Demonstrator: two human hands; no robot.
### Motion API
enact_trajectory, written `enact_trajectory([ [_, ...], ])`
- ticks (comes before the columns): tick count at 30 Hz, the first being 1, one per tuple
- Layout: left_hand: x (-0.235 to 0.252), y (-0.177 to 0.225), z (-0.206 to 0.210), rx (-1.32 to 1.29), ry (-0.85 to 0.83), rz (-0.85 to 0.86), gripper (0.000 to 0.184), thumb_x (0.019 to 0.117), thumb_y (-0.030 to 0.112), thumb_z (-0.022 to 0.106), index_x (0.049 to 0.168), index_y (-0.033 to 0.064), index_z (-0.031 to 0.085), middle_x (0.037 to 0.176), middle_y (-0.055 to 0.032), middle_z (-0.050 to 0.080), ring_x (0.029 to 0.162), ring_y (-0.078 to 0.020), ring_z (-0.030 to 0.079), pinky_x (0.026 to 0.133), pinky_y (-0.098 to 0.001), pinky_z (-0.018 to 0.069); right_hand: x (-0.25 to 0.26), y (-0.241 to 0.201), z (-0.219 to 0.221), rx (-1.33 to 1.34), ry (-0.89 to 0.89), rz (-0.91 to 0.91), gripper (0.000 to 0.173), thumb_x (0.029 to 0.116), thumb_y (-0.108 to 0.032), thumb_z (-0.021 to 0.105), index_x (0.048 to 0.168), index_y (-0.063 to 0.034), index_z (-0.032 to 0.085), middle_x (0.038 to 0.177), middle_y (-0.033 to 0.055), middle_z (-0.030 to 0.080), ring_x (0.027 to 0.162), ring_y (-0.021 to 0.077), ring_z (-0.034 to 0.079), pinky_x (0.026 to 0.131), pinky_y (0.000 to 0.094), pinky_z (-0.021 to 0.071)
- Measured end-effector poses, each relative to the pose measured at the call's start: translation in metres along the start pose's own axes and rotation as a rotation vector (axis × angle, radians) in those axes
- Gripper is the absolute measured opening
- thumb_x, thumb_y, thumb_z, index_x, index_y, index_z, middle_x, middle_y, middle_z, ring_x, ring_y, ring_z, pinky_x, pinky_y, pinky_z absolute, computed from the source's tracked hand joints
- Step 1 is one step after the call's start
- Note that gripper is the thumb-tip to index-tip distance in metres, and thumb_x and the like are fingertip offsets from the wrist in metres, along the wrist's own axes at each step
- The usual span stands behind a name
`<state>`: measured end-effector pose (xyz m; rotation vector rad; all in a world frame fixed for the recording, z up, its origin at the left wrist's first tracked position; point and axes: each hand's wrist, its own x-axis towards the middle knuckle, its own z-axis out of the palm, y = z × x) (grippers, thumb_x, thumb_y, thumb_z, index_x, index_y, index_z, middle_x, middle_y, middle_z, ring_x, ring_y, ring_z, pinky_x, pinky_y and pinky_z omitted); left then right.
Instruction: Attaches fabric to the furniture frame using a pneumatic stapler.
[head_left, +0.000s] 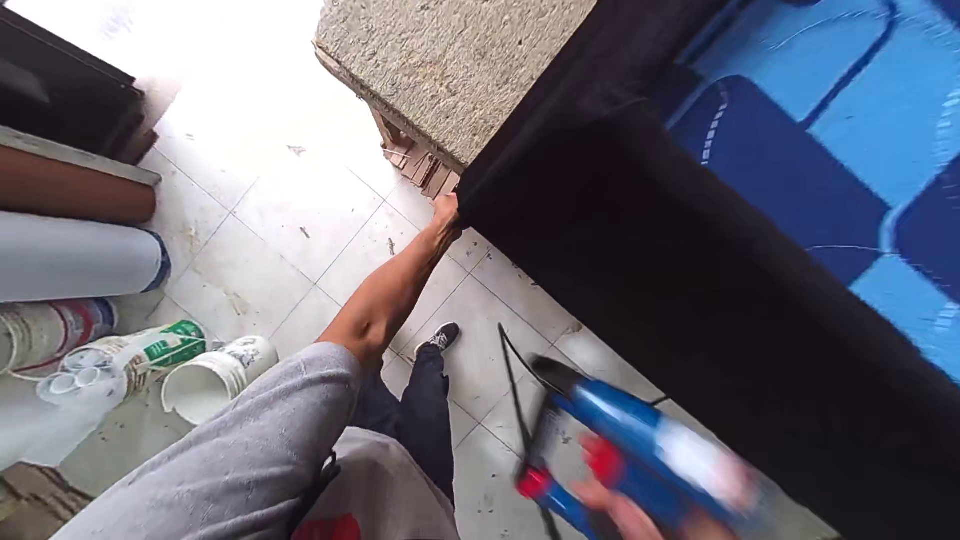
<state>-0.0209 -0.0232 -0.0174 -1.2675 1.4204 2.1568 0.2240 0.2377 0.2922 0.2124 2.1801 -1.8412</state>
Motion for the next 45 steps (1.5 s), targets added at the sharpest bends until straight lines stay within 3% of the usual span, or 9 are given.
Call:
enact_trajectory([
  [4,0.002,-0.005,0.003,-0.102,0.048,0.004,0.026,0.1048,0.026,0.055,0.107,0.0015,0.064,0.086,-0.0113,0.065,0.072,-0.0202,0.062,0.065,-0.0407,0.0546,0.073,0.132,0.11,0.747,-0.084,0.317,0.045,0.0955,-0.028,0.07,0.129,-0.0051,0.052,0.103,0.0212,0.072,0.058,0.0221,0.067,0.051,0.0359,0.0604],
  [8,0.003,-0.004,0.009,-0.256,0.029,-0.013,0.023,0.1058,0.023,0.053,0.104,0.0017,0.063,0.084,-0.0107,0.064,0.073,-0.0206,0.062,0.066,-0.042,0.0546,0.079,0.167,0.152,1.244,-0.019,0.464,0.036,0.0933,-0.027,0.071,0.122,-0.0087,0.058,0.108,0.0209,0.07,0.055,0.019,0.065,0.047,0.0311,0.0562],
  [12,-0.002,-0.019,-0.014,-0.603,-0.461,0.046,0.018,0.1076,0.015,0.042,0.116,0.0087,0.057,0.097,-0.0073,0.069,0.092,-0.0186,0.068,0.085,-0.0407,0.0579,0.066,0.157,0.135,1.262,-0.096,0.413,0.037,0.0917,-0.026,0.075,0.122,-0.0083,0.064,0.112,0.0213,0.07,0.058,0.0192,0.066,0.048,0.0311,0.0564],
  [15,-0.009,-0.028,-0.033,-0.622,-0.693,0.059,0.031,0.0863,-0.001,0.058,0.116,0.008,0.056,0.101,-0.009,0.073,0.095,-0.0212,0.071,0.088,-0.0432,0.0586,0.056,0.146,0.117,1.232,-0.137,0.409,0.034,0.0932,-0.026,0.073,0.122,-0.0088,0.065,0.113,0.0212,0.07,0.059,0.0196,0.067,0.049,0.0313,0.057],
  [19,-0.024,-0.011,-0.023,-0.345,-0.501,-0.052,0.021,0.1088,0.015,0.042,0.121,0.0062,0.057,0.099,-0.0078,0.071,0.092,-0.0191,0.069,0.083,-0.0418,0.0584,0.053,0.143,0.109,1.235,-0.158,0.416,0.036,0.0922,-0.026,0.074,0.122,-0.0083,0.064,0.113,0.0218,0.07,0.059,0.0204,0.067,0.05,0.0323,0.0574],
  [27,-0.004,0.0,0.009,0.086,0.248,-0.047,0.028,0.1032,0.02,0.056,0.113,-0.0039,0.068,0.113,-0.0251,0.068,0.103,-0.0363,0.066,0.087,-0.0546,0.0554,0.063,0.141,0.089,1.223,-0.221,0.444,0.036,0.0916,-0.024,0.074,0.121,-0.0083,0.062,0.11,0.0242,0.069,0.058,0.0223,0.066,0.05,0.0341,0.0573],
  [31,0.007,0.0,0.012,0.16,0.233,-0.005,0.029,0.1023,0.017,0.054,0.117,-0.0061,0.065,0.119,-0.0269,0.065,0.108,-0.0379,0.065,0.09,-0.0561,0.0548,0.078,0.165,0.08,1.3,-0.263,0.465,0.033,0.0915,-0.028,0.073,0.118,-0.0096,0.065,0.105,0.0176,0.072,0.056,0.0178,0.065,0.049,0.0303,0.0569],
  [37,0.006,0.007,0.003,0.126,0.013,0.168,0.02,0.1053,0.015,0.054,0.101,-0.0027,0.063,0.082,-0.0094,0.062,0.071,-0.0148,0.059,0.066,-0.0339,0.0526,0.142,0.273,0.151,1.68,-0.445,0.449,0.034,0.1003,-0.038,0.059,0.115,-0.0094,0.073,0.069,-0.0014,0.07,0.053,0.0081,0.066,0.052,0.0234,0.0579],
  [45,-0.005,0.037,-0.019,0.593,-0.212,0.374,0.017,0.0975,0.007,0.063,0.105,-0.0087,0.067,0.099,-0.0205,0.069,0.095,-0.0257,0.066,0.088,-0.045,0.0535,0.195,0.298,0.26,1.954,-0.237,0.283,0.033,0.1034,-0.034,0.054,0.123,-0.0088,0.063,0.082,-0.0026,0.069,0.056,0.0043,0.064,0.053,0.0187,0.0556],
])
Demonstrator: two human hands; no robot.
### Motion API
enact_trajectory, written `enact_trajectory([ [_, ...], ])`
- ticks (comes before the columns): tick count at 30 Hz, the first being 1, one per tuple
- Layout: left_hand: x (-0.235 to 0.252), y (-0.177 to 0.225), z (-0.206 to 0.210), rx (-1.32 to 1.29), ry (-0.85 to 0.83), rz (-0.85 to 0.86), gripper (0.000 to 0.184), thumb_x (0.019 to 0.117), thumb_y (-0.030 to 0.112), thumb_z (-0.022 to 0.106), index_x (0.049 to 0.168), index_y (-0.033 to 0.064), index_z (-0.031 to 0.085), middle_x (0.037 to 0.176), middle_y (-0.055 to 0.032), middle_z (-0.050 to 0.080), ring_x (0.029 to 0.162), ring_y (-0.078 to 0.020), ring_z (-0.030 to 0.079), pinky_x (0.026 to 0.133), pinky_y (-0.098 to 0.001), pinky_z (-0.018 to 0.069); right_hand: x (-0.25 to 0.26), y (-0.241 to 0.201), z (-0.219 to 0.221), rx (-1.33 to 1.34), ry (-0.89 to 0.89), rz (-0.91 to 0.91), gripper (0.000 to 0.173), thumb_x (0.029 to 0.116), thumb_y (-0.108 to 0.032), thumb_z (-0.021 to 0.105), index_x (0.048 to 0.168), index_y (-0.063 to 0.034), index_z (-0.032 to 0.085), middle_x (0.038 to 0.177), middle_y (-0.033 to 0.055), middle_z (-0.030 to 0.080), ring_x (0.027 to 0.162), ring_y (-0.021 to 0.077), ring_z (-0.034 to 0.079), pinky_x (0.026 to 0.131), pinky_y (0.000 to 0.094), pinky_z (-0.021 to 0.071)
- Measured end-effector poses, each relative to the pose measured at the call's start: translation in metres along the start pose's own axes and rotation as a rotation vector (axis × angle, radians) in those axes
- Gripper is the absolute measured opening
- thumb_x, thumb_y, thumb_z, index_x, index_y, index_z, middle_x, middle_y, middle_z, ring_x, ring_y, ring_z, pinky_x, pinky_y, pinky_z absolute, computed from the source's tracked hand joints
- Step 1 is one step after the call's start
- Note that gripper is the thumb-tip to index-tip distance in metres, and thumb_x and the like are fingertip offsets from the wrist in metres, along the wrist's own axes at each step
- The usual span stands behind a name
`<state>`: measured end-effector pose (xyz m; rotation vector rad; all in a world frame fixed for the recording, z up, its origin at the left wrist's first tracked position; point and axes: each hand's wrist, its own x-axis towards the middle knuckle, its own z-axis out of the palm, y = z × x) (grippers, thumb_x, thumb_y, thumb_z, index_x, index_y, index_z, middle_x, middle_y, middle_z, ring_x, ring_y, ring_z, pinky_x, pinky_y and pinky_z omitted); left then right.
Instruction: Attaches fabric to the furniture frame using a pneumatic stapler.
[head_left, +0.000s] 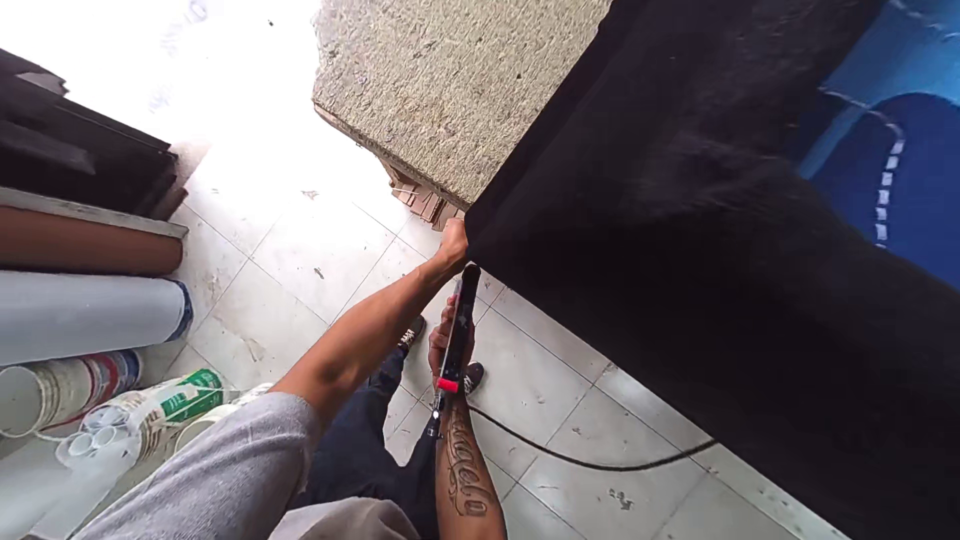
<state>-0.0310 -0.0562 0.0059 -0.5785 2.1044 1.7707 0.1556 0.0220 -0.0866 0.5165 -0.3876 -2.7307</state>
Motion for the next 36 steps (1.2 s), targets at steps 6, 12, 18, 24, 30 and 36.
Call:
enact_trajectory([
  [6,0.022,-0.024,0.0,0.062,-0.026,0.012,0.021,0.0941,0.012,0.068,0.105,-0.0062,0.067,0.099,-0.0195,0.07,0.097,-0.0265,0.068,0.087,-0.0473,0.0548,0.029,0.006,0.02,0.254,-0.172,0.106,0.038,0.1008,-0.029,0.057,0.131,-0.0049,0.054,0.09,0.0024,0.07,0.06,0.008,0.067,0.055,0.0191,0.056],
  [12,0.026,-0.018,0.002,0.078,0.014,-0.025,0.02,0.0932,0.012,0.069,0.103,-0.0054,0.067,0.099,-0.0206,0.069,0.096,-0.0294,0.068,0.085,-0.0499,0.0554,0.055,0.009,0.018,0.252,-0.198,0.099,0.03,0.1024,-0.029,0.052,0.121,-0.005,0.057,0.082,0.0039,0.069,0.059,0.0123,0.069,0.053,0.0222,0.0565],
  [18,0.013,-0.01,-0.012,-0.148,0.152,0.031,0.009,0.0942,0.004,0.063,0.099,-0.0016,0.068,0.088,-0.01,0.067,0.079,-0.016,0.065,0.071,-0.0387,0.0559,0.046,-0.04,0.009,-0.136,-0.218,0.046,0.032,0.1041,-0.035,0.052,0.109,-0.0097,0.072,0.072,-0.0038,0.07,0.055,0.007,0.066,0.054,0.0214,0.0566],
  [24,-0.08,-0.018,-0.062,0.047,0.039,-0.122,0.031,0.1054,0.013,0.048,0.131,-0.0036,0.052,0.113,-0.0117,0.064,0.093,-0.0158,0.065,0.082,-0.0379,0.0573,-0.135,-0.097,0.073,-0.667,0.408,-0.069,0.044,0.1101,-0.041,0.026,0.124,-0.0141,0.059,0.09,0.0029,0.071,0.052,0.0059,0.056,0.047,0.0209,0.0493],
  [30,-0.215,-0.128,-0.015,0.184,-0.063,-0.366,0.026,0.1041,0.015,0.049,0.123,-0.0008,0.056,0.102,-0.0103,0.065,0.08,-0.0156,0.064,0.071,-0.0366,0.0563,-0.349,-0.134,0.087,-0.495,0.139,-0.355,0.035,0.0959,-0.035,0.064,0.128,-0.022,0.058,0.105,0.0122,0.072,0.053,0.0126,0.06,0.046,0.0258,0.0515],
  [36,-0.317,-0.14,0.225,0.115,-0.409,-0.479,0.034,0.106,0.02,0.049,0.132,-0.001,0.054,0.114,-0.0155,0.066,0.089,-0.0212,0.067,0.076,-0.0401,0.0579,-0.496,-0.195,0.123,-0.563,0.095,-0.732,0.043,0.0854,-0.035,0.08,0.12,-0.0126,0.066,0.106,0.0133,0.074,0.062,0.0167,0.067,0.055,0.0318,0.0595],
])
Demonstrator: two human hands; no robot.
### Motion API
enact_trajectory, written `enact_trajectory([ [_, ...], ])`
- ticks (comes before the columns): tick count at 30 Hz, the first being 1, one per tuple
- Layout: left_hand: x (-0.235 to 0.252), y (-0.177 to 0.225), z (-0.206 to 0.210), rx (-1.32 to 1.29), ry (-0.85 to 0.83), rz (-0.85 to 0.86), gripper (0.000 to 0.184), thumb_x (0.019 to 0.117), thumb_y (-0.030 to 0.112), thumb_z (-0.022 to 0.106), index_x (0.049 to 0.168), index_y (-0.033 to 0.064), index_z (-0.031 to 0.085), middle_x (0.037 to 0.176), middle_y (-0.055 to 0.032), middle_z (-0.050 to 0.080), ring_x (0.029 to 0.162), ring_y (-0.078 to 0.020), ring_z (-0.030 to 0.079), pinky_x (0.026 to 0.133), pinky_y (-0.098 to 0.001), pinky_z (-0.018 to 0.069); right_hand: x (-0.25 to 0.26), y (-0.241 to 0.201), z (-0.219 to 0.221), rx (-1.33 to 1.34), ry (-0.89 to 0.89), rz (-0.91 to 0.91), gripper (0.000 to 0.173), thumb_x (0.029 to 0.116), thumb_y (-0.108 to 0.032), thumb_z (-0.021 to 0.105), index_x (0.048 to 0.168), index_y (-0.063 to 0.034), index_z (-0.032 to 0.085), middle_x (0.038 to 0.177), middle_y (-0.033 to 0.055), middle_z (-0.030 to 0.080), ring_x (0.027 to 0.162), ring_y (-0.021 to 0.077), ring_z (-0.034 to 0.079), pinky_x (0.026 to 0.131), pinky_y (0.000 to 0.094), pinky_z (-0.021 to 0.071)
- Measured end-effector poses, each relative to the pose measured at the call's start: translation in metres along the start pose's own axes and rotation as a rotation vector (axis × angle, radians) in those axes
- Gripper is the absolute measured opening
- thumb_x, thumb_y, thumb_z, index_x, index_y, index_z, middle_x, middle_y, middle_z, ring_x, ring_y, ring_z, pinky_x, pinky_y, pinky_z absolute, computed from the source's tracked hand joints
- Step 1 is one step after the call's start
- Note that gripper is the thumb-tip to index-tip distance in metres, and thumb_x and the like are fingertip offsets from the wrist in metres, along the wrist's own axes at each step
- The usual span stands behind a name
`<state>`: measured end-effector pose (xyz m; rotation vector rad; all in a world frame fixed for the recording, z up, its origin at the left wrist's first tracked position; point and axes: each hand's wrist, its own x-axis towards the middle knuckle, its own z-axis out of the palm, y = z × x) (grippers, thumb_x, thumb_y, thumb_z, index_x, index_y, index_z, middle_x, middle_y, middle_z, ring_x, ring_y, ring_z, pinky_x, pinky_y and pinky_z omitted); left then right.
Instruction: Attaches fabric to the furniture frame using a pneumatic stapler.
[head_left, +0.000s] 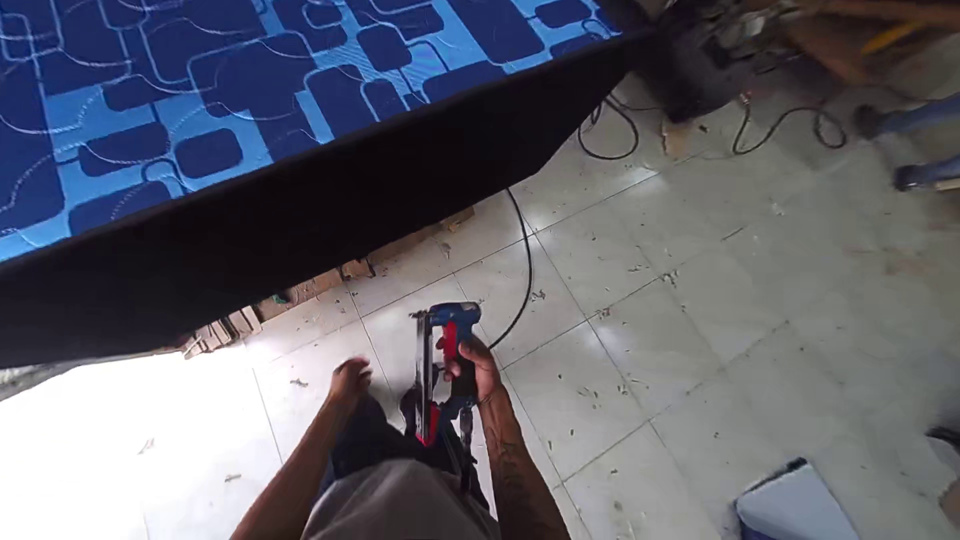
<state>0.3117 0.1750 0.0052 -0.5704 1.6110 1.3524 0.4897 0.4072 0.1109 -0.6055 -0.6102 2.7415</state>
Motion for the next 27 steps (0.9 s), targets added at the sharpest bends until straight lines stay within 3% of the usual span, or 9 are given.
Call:
enact_trajectory([
  [4,0.037,0.075,0.17,-0.09,-0.266,0.164,0.045,0.1089,0.028,0.047,0.145,0.002,0.045,0.13,-0.0149,0.064,0.109,-0.023,0.067,0.09,-0.0412,0.0571,-0.02,-0.068,-0.034,0.133,-0.062,-0.08,0.031,0.0924,-0.031,0.073,0.118,-0.0128,0.068,0.107,0.013,0.074,0.057,0.0125,0.065,0.049,0.025,0.056],
  [7,0.074,0.13,0.271,-0.311,-0.382,0.292,0.049,0.1079,0.017,0.046,0.153,0.006,0.033,0.138,-0.014,0.059,0.116,-0.0225,0.065,0.095,-0.0402,0.0564,-0.027,-0.105,-0.067,0.231,-0.118,-0.099,0.031,0.0954,-0.028,0.07,0.121,-0.0112,0.068,0.112,0.0136,0.073,0.061,0.0133,0.067,0.051,0.0245,0.0567],
  [10,0.109,0.171,0.355,-0.707,-0.392,0.29,0.032,0.1061,0.007,0.03,0.135,0.0063,0.043,0.124,-0.0139,0.062,0.11,-0.026,0.065,0.097,-0.0461,0.0544,-0.029,-0.141,-0.097,0.253,-0.021,-0.102,0.032,0.0939,-0.025,0.072,0.122,-0.0098,0.067,0.111,0.0162,0.072,0.059,0.0156,0.067,0.049,0.0265,0.0567],
  [12,0.134,0.178,0.394,-0.9,-0.518,0.285,0.038,0.1114,0.026,0.026,0.139,0.0076,0.045,0.135,-0.0153,0.059,0.124,-0.0295,0.06,0.107,-0.0497,0.049,-0.026,-0.167,-0.117,0.251,0.043,-0.089,0.034,0.0935,-0.025,0.073,0.123,-0.0092,0.066,0.111,0.0179,0.072,0.06,0.0171,0.068,0.05,0.0278,0.0571],
  [14,0.153,0.176,0.425,-1.025,-0.647,0.322,0.033,0.1069,0.025,0.043,0.133,0.0079,0.052,0.135,-0.0171,0.06,0.127,-0.0338,0.058,0.109,-0.0539,0.0462,-0.018,-0.198,-0.135,0.235,0.094,-0.071,0.034,0.0939,-0.025,0.072,0.123,-0.0091,0.065,0.112,0.0179,0.071,0.06,0.0171,0.067,0.05,0.0279,0.0569],
  [18,0.169,0.168,0.457,-1.162,-0.685,0.39,0.032,0.0769,0.013,0.078,0.107,0.0093,0.068,0.112,-0.017,0.072,0.106,-0.035,0.069,0.099,-0.0528,0.0541,0.005,-0.262,-0.163,0.241,0.141,-0.037,0.033,0.0954,-0.026,0.071,0.123,-0.0096,0.065,0.113,0.0159,0.071,0.061,0.0153,0.067,0.051,0.0261,0.0569],
  [20,0.168,0.166,0.464,-1.185,-0.619,0.401,0.036,0.0687,0.011,0.081,0.102,0.009,0.069,0.107,-0.0166,0.072,0.101,-0.0338,0.07,0.096,-0.0509,0.0561,0.021,-0.289,-0.178,0.291,0.139,-0.019,0.032,0.0962,-0.026,0.069,0.124,-0.0093,0.065,0.114,0.0143,0.071,0.061,0.0135,0.067,0.051,0.0243,0.057],
  [23,0.165,0.166,0.467,-1.171,-0.534,0.449,0.035,0.07,0.013,0.081,0.102,0.0098,0.068,0.106,-0.0152,0.072,0.1,-0.0308,0.07,0.096,-0.0481,0.0567,0.044,-0.319,-0.203,0.416,0.103,0.006,0.031,0.098,-0.025,0.066,0.122,-0.0056,0.066,0.113,0.0144,0.071,0.062,0.014,0.068,0.054,0.0245,0.0582],
  [27,0.182,0.163,0.46,-1.141,-0.651,0.702,0.038,0.0632,0.019,0.088,0.097,0.0095,0.074,0.101,-0.0139,0.075,0.095,-0.0284,0.073,0.092,-0.0473,0.0588,0.064,-0.35,-0.233,0.426,0.067,0.074,0.03,0.0993,-0.024,0.063,0.122,-0.004,0.066,0.114,0.0144,0.071,0.065,0.0147,0.069,0.057,0.0252,0.0588],
])
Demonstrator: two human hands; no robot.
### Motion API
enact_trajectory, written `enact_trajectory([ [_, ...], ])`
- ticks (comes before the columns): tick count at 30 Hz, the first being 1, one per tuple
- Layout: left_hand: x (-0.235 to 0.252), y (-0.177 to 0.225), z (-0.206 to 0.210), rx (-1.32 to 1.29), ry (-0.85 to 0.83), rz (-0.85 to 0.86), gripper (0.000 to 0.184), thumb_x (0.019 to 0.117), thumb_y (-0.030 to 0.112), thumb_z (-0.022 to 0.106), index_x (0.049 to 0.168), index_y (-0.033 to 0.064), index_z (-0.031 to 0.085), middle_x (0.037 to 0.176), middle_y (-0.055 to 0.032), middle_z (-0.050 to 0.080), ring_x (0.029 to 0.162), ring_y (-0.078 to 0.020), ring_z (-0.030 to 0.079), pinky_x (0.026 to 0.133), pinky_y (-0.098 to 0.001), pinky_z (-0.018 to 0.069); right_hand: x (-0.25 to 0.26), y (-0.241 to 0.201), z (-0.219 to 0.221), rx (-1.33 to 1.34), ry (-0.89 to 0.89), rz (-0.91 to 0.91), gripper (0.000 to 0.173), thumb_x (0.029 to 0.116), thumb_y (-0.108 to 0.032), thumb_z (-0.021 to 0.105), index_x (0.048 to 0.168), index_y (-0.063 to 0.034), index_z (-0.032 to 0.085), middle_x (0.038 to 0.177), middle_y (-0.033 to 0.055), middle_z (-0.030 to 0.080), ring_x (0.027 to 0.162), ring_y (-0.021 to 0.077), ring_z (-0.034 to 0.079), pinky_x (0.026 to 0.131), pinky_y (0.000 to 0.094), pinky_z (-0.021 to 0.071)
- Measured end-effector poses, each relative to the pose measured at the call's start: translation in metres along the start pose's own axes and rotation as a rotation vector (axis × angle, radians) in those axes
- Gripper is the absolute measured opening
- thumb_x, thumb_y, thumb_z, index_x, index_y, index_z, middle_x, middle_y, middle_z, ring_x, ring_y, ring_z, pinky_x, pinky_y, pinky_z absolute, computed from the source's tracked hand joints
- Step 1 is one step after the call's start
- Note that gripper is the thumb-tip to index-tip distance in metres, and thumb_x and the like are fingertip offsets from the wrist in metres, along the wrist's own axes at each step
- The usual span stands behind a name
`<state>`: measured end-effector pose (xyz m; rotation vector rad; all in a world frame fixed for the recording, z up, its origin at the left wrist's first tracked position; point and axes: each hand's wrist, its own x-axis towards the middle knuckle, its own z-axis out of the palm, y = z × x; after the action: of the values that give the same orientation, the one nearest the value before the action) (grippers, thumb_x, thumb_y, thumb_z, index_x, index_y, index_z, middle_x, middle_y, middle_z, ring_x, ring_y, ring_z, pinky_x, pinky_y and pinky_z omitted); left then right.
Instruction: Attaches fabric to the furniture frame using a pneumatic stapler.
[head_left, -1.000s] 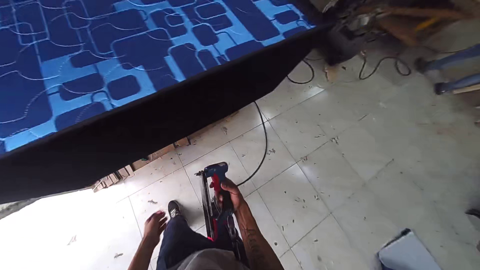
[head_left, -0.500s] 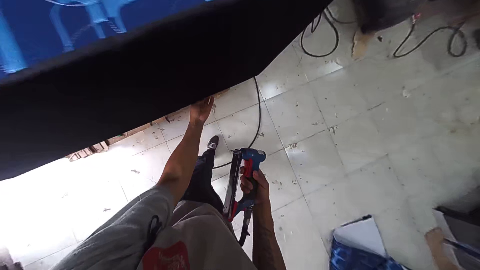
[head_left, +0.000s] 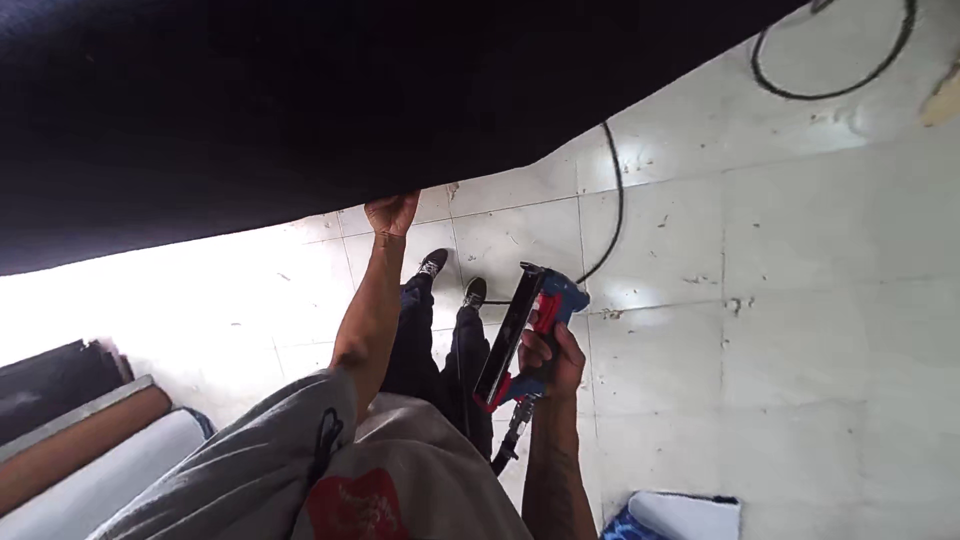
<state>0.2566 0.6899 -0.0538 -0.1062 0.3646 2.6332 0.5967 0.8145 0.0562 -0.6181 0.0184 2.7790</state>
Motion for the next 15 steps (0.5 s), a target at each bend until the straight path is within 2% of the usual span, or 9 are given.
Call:
enact_trajectory([
  [3,0.004,-0.007,-0.009,0.014,-0.107,0.117,0.034,0.0669,0.018,0.085,0.098,0.0087,0.075,0.102,-0.0126,0.075,0.096,-0.0256,0.073,0.092,-0.0443,0.059,0.001,-0.023,-0.011,-0.039,0.019,0.1,0.03,0.099,-0.023,0.064,0.123,-0.0046,0.066,0.116,0.0152,0.071,0.065,0.0149,0.069,0.056,0.0255,0.0589],
  [4,0.002,-0.009,-0.012,0.012,-0.101,0.127,0.033,0.068,0.018,0.084,0.098,0.0085,0.075,0.103,-0.0126,0.075,0.097,-0.0255,0.073,0.093,-0.0432,0.0584,-0.001,-0.029,-0.015,-0.033,0.022,0.137,0.03,0.0993,-0.022,0.064,0.124,-0.0044,0.065,0.116,0.0154,0.071,0.064,0.0151,0.069,0.056,0.0256,0.0588],
  [6,0.001,-0.013,-0.01,-0.019,0.008,0.144,0.03,0.0686,0.015,0.082,0.096,0.0068,0.074,0.1,-0.0148,0.076,0.094,-0.0278,0.074,0.089,-0.0436,0.0601,-0.007,-0.039,-0.023,-0.032,0.023,0.194,0.031,0.0993,-0.023,0.063,0.125,-0.0051,0.065,0.117,0.0151,0.07,0.065,0.0153,0.069,0.056,0.026,0.0589],
  [7,0.002,-0.014,-0.006,-0.014,0.101,0.162,0.024,0.0749,0.016,0.078,0.096,0.0064,0.071,0.098,-0.0155,0.075,0.091,-0.0284,0.074,0.085,-0.0441,0.061,-0.009,-0.043,-0.026,-0.033,0.028,0.211,0.031,0.0992,-0.023,0.064,0.125,-0.0058,0.065,0.117,0.0148,0.07,0.065,0.0152,0.069,0.056,0.0259,0.059],
  [8,0.002,-0.015,-0.001,0.016,0.199,0.172,0.016,0.0866,0.018,0.069,0.098,0.007,0.067,0.097,-0.0154,0.074,0.089,-0.0282,0.072,0.082,-0.0443,0.0607,-0.011,-0.047,-0.027,-0.028,0.032,0.224,0.032,0.0989,-0.023,0.064,0.125,-0.0061,0.065,0.117,0.0147,0.071,0.065,0.0152,0.069,0.057,0.0259,0.0591],
  [9,0.003,-0.017,0.004,0.054,0.274,0.161,0.013,0.0929,0.018,0.061,0.1,0.0076,0.064,0.096,-0.015,0.073,0.089,-0.0279,0.072,0.082,-0.0442,0.0603,-0.012,-0.05,-0.029,-0.015,0.03,0.237,0.032,0.099,-0.023,0.064,0.125,-0.0054,0.065,0.117,0.0148,0.07,0.065,0.0153,0.069,0.057,0.026,0.0591],
  [11,0.0,-0.022,0.012,0.118,0.331,0.124,0.012,0.0929,0.015,0.06,0.101,0.0082,0.064,0.098,-0.015,0.072,0.092,-0.0287,0.071,0.085,-0.0456,0.0594,-0.009,-0.054,-0.031,0.005,0.007,0.258,0.032,0.0997,-0.023,0.062,0.126,-0.0043,0.065,0.117,0.0146,0.07,0.066,0.0151,0.069,0.058,0.0256,0.0593],
  [13,-0.002,-0.032,0.018,0.129,0.342,0.086,0.015,0.0872,0.004,0.063,0.102,0.0061,0.062,0.099,-0.0167,0.071,0.095,-0.0311,0.07,0.09,-0.049,0.0578,0.001,-0.056,-0.03,-0.005,-0.008,0.263,0.032,0.0993,-0.024,0.063,0.123,-0.0037,0.066,0.114,0.0144,0.072,0.066,0.0151,0.07,0.058,0.0262,0.0604],
  [15,-0.002,-0.046,0.026,0.138,0.35,0.037,0.017,0.088,-0.002,0.06,0.103,0.0053,0.061,0.099,-0.0174,0.071,0.095,-0.0314,0.069,0.09,-0.0494,0.0573,0.014,-0.056,-0.026,0.006,-0.045,0.278,0.032,0.1003,-0.024,0.062,0.124,-0.0024,0.066,0.114,0.0153,0.072,0.067,0.0162,0.071,0.06,0.0268,0.0609],
])
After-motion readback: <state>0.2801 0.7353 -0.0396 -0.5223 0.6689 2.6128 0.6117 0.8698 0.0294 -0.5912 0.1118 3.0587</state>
